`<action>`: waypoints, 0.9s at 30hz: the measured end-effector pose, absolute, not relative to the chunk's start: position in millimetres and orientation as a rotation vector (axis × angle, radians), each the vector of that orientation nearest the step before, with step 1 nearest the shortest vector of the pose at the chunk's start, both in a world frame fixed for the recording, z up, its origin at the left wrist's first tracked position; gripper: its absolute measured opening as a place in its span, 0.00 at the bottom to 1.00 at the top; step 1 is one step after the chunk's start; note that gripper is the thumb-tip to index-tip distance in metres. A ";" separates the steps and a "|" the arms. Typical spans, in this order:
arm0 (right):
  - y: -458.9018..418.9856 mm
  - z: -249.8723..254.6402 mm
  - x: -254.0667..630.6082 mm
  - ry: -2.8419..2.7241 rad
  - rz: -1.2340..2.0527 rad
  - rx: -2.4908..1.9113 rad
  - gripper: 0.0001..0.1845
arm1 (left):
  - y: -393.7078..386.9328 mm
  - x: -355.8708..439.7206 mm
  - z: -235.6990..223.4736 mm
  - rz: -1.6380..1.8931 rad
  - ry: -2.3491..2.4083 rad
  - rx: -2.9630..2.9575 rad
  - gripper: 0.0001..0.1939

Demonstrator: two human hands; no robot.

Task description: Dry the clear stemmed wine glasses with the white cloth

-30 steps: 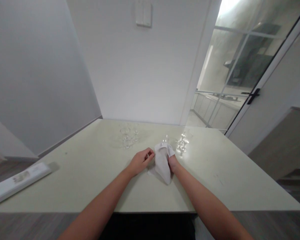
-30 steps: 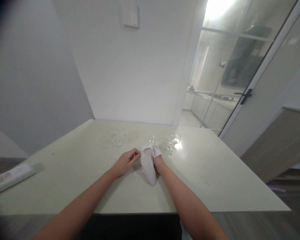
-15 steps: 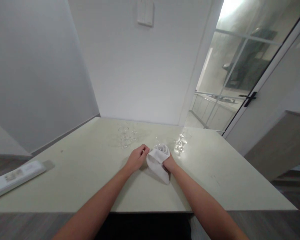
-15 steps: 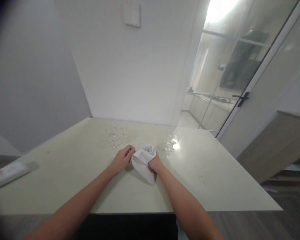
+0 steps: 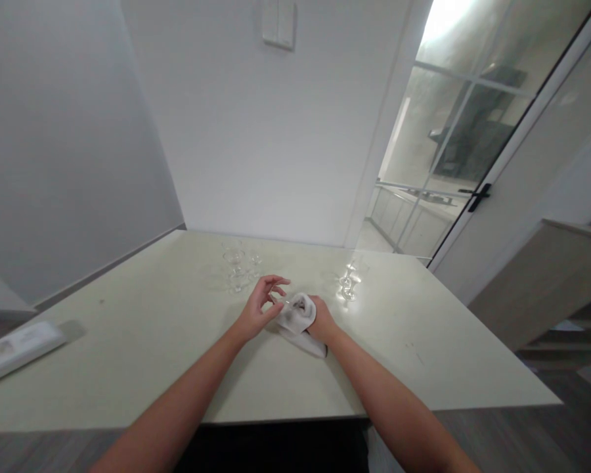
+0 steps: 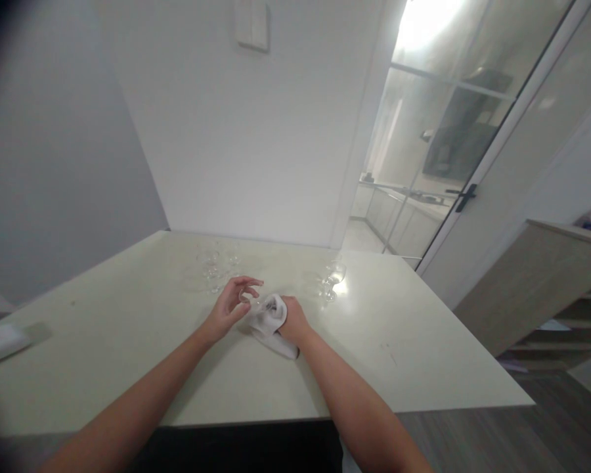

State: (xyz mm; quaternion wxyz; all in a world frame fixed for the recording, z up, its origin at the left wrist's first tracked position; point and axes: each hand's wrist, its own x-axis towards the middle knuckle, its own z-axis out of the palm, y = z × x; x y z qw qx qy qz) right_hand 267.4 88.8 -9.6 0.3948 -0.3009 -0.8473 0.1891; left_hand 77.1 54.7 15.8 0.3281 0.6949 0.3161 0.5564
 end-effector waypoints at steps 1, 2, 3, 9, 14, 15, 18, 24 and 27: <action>88.2 -9.0 267.4 -2.157 0.491 -0.763 0.06 | 55.5 77.8 15.4 1.464 0.872 1.803 0.26; 87.7 -8.7 267.1 -2.161 0.497 -0.771 0.05 | 56.3 78.3 15.0 1.480 0.923 1.780 0.26; 87.3 -8.7 266.8 -2.154 0.495 -0.789 0.05 | 57.0 78.7 14.5 1.498 0.963 1.757 0.27; 84.8 -11.0 264.8 -2.069 0.517 -0.851 0.17 | 58.0 77.0 13.9 1.468 0.803 1.790 0.25; 84.2 -9.1 266.5 -2.058 0.604 -0.822 0.15 | 58.5 78.4 14.8 1.475 1.029 1.751 0.25; 84.8 -8.6 266.9 -2.058 0.591 -0.818 0.12 | 58.6 78.7 15.1 1.483 1.098 1.759 0.24; 86.7 -7.5 267.8 -2.051 0.522 -0.774 0.08 | 58.1 78.9 16.4 1.478 1.210 1.808 0.22; 87.2 -6.4 267.1 -2.038 0.521 -0.725 0.08 | 56.6 78.1 18.0 1.449 1.214 1.850 0.21; 86.1 -5.1 266.5 -2.037 0.523 -0.720 0.08 | 56.4 78.3 18.3 1.454 1.214 1.851 0.21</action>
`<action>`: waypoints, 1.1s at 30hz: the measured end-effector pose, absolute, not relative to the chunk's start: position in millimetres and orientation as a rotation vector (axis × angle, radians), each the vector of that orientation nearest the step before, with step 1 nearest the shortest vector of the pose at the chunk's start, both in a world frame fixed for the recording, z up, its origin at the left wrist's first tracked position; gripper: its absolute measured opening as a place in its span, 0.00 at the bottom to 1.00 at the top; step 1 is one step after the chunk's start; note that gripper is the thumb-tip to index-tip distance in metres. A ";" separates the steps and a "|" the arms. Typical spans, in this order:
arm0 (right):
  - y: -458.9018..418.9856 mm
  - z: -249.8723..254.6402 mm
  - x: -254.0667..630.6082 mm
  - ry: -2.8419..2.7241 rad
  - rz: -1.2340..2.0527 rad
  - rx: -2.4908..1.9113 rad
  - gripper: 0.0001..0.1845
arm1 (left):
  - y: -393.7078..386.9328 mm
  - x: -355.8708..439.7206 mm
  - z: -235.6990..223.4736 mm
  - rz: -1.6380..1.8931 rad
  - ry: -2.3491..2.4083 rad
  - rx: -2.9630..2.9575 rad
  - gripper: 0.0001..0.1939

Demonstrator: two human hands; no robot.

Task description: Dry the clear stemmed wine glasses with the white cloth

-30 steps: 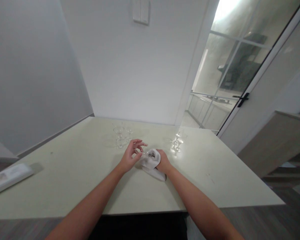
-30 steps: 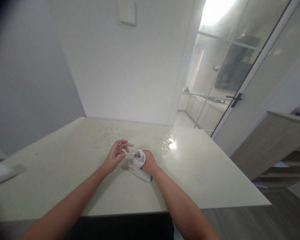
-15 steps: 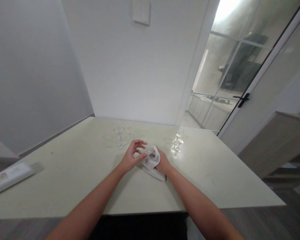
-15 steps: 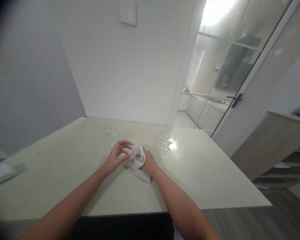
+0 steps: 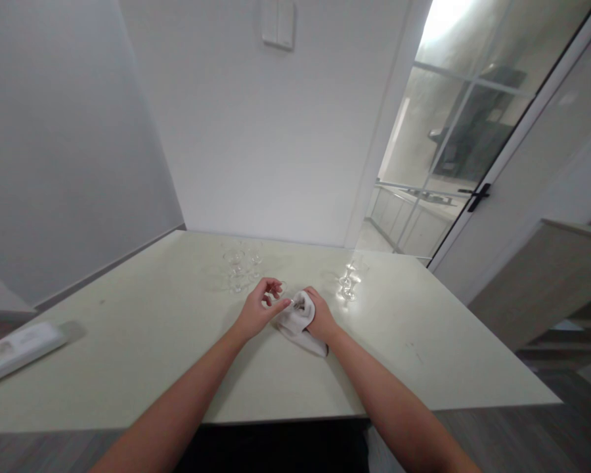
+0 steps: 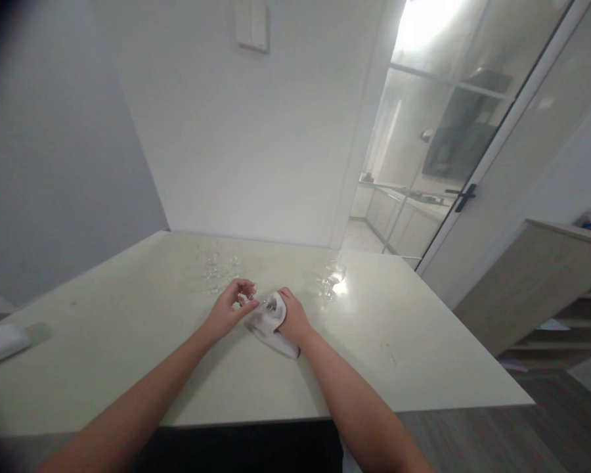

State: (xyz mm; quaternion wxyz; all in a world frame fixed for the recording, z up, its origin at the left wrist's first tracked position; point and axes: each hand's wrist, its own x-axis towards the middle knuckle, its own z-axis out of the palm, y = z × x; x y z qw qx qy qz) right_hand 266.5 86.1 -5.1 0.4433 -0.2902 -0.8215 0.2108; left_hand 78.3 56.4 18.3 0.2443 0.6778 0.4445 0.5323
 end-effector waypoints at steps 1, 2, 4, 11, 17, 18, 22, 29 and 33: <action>85.8 -4.6 266.4 -2.039 0.522 -0.720 0.08 | 56.3 78.4 18.6 1.456 1.213 1.849 0.21; 85.4 -4.0 266.4 -2.042 0.522 -0.723 0.07 | 56.0 78.6 18.9 1.460 1.212 1.846 0.21; 84.8 -3.2 266.7 -2.047 0.520 -0.733 0.07 | 55.4 79.0 20.0 1.466 1.214 1.833 0.21; 85.8 -4.1 267.0 -2.053 0.487 -0.741 0.08 | 54.7 79.9 21.9 1.455 1.225 1.839 0.21; 86.3 -4.2 266.9 -2.054 0.497 -0.748 0.09 | 54.8 79.5 21.4 1.446 1.218 1.845 0.20; 86.3 -4.2 267.0 -2.055 0.496 -0.751 0.09 | 54.7 79.6 21.4 1.446 1.219 1.843 0.20; 86.3 -4.8 267.5 -2.066 0.499 -0.762 0.09 | 54.4 80.1 21.4 1.453 1.225 1.830 0.20; 87.4 -6.5 267.6 -2.055 0.505 -0.748 0.08 | 53.2 81.1 23.4 1.451 1.231 1.847 0.20; 87.8 -6.7 267.8 -2.052 0.502 -0.726 0.09 | 52.1 81.7 24.9 1.460 1.222 1.829 0.20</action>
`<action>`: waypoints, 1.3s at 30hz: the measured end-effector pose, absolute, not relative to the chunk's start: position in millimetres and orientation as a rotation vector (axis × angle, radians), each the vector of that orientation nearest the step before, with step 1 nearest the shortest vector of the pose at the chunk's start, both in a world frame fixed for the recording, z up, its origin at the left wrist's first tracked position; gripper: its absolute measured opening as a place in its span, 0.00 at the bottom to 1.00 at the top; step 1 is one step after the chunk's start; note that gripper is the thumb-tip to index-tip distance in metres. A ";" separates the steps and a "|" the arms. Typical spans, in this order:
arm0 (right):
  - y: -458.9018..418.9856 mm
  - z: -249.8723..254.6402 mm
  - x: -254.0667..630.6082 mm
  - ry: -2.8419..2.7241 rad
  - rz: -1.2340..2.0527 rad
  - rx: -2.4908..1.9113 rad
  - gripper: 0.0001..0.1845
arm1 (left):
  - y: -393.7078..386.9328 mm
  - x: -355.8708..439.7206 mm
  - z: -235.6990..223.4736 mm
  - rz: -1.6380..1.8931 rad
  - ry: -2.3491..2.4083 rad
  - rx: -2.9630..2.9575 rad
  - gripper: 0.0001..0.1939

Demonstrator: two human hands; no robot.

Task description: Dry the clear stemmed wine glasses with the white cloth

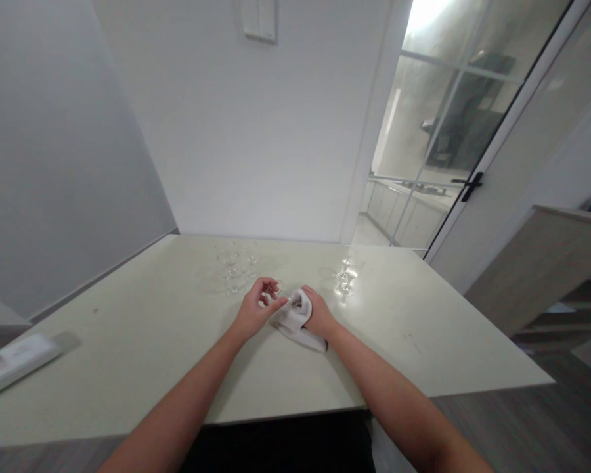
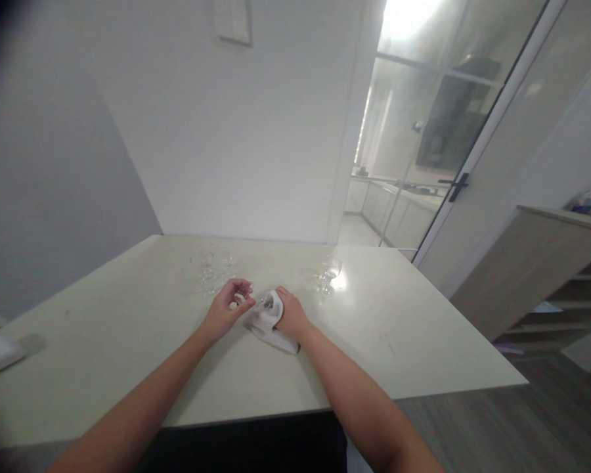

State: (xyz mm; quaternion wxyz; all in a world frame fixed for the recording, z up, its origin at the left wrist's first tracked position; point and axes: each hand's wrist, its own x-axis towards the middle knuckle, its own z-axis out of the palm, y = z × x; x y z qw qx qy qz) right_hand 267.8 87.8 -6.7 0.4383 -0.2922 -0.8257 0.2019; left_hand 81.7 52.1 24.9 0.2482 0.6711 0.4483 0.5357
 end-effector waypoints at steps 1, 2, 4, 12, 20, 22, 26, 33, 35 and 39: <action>87.8 -6.6 267.7 -2.053 0.501 -0.728 0.09 | 52.2 81.5 24.8 1.460 1.220 1.827 0.20; 87.8 -6.6 267.7 -2.053 0.500 -0.731 0.09 | 52.5 81.3 24.4 1.459 1.219 1.828 0.20; 87.6 -6.6 267.4 -2.054 0.495 -0.741 0.09 | 53.5 80.6 23.2 1.452 1.221 1.836 0.20; 86.8 -6.6 266.8 -2.047 0.522 -0.760 0.08 | 55.6 79.5 20.5 1.440 1.232 1.855 0.20; 87.0 -5.7 267.4 -2.061 0.500 -0.752 0.09 | 54.9 79.6 21.5 1.440 1.228 1.840 0.20; 86.9 -6.0 267.6 -2.057 0.500 -0.735 0.09 | 55.2 79.3 21.3 1.439 1.225 1.844 0.20; 87.1 -7.1 268.1 -2.060 0.505 -0.727 0.09 | 55.4 79.4 21.1 1.441 1.224 1.841 0.20; 88.3 -9.0 267.3 -2.055 0.504 -0.743 0.09 | 54.5 80.0 21.7 1.441 1.217 1.836 0.20; 88.3 -8.8 267.1 -2.061 0.503 -0.750 0.09 | 54.7 79.7 21.6 1.439 1.223 1.846 0.20; 88.0 -8.4 267.2 -2.073 0.509 -0.768 0.08 | 55.6 78.8 20.9 1.427 1.237 1.860 0.20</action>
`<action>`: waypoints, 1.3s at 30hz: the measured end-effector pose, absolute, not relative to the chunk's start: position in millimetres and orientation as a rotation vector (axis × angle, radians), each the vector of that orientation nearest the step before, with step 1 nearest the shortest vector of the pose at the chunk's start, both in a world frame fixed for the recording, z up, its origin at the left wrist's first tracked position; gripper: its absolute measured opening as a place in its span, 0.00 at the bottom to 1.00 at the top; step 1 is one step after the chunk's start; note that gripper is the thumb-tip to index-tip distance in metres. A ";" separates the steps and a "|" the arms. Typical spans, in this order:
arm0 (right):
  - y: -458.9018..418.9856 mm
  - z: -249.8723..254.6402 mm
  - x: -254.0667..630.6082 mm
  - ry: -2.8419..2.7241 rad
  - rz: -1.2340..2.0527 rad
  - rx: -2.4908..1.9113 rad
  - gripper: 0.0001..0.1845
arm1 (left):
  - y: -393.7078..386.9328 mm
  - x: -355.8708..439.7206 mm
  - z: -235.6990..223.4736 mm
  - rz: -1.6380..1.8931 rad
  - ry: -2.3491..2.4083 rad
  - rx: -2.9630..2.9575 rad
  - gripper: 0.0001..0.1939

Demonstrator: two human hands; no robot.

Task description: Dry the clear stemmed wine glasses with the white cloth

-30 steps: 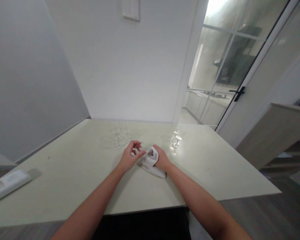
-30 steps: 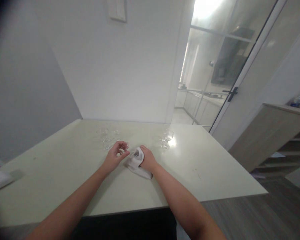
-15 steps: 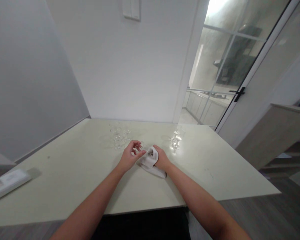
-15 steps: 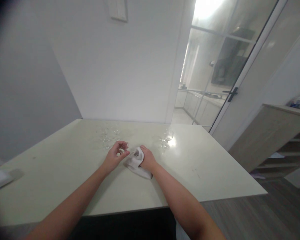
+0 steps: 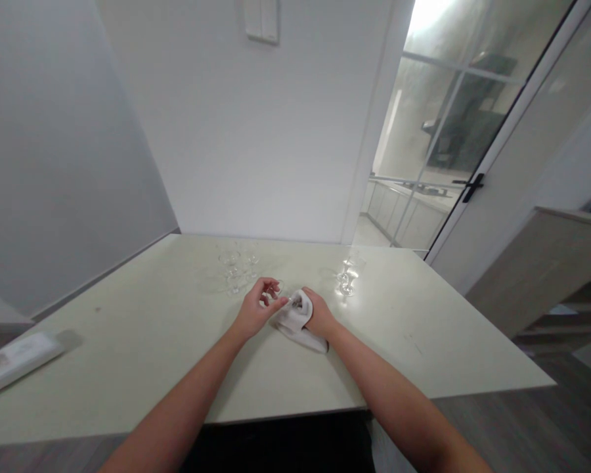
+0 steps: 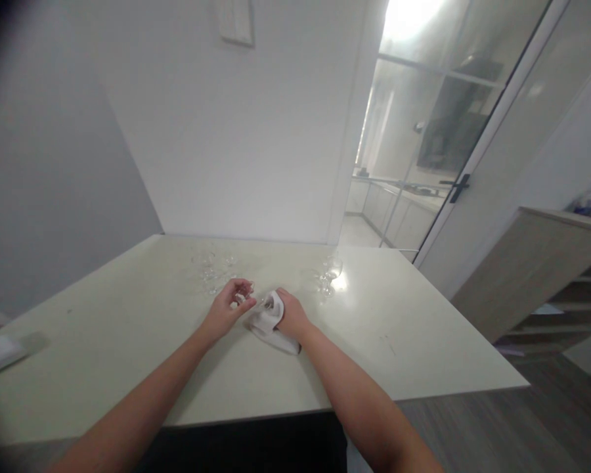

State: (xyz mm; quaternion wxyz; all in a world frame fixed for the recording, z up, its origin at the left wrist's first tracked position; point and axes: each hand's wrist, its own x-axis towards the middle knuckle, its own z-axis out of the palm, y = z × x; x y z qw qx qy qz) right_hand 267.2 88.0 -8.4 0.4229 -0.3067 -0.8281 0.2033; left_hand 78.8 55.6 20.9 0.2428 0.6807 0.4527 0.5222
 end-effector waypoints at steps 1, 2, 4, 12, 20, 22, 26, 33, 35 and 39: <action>87.9 -8.4 267.3 -2.072 0.507 -0.772 0.08 | 55.8 78.6 20.7 1.426 1.238 1.860 0.20; 87.8 -8.5 267.4 -2.070 0.506 -0.775 0.08 | 56.0 78.4 20.5 1.424 1.238 1.860 0.20; 87.5 -8.7 267.8 -2.070 0.518 -0.777 0.08 | 56.3 77.9 20.2 1.425 1.237 1.862 0.20; 86.5 -8.5 268.5 -2.097 0.585 -0.807 0.07 | 55.4 77.1 21.8 1.423 1.235 1.846 0.21; 86.6 -9.0 268.1 -2.096 0.595 -0.826 0.07 | 56.7 77.2 21.6 1.424 1.226 1.847 0.20; 86.2 -8.5 268.4 -2.096 0.589 -0.828 0.07 | 57.1 77.3 21.2 1.423 1.226 1.844 0.20; 85.4 -7.3 268.7 -2.102 0.587 -0.831 0.08 | 57.4 77.2 20.4 1.416 1.224 1.845 0.21; 84.6 -6.2 268.6 -2.106 0.592 -0.798 0.07 | 55.7 77.3 21.9 1.401 1.227 1.847 0.21; 84.2 -5.8 268.5 -2.108 0.598 -0.800 0.07 | 55.1 77.4 22.5 1.398 1.225 1.849 0.21; 84.1 -5.7 268.1 -2.107 0.601 -0.820 0.07 | 55.1 77.6 22.6 1.391 1.221 1.856 0.21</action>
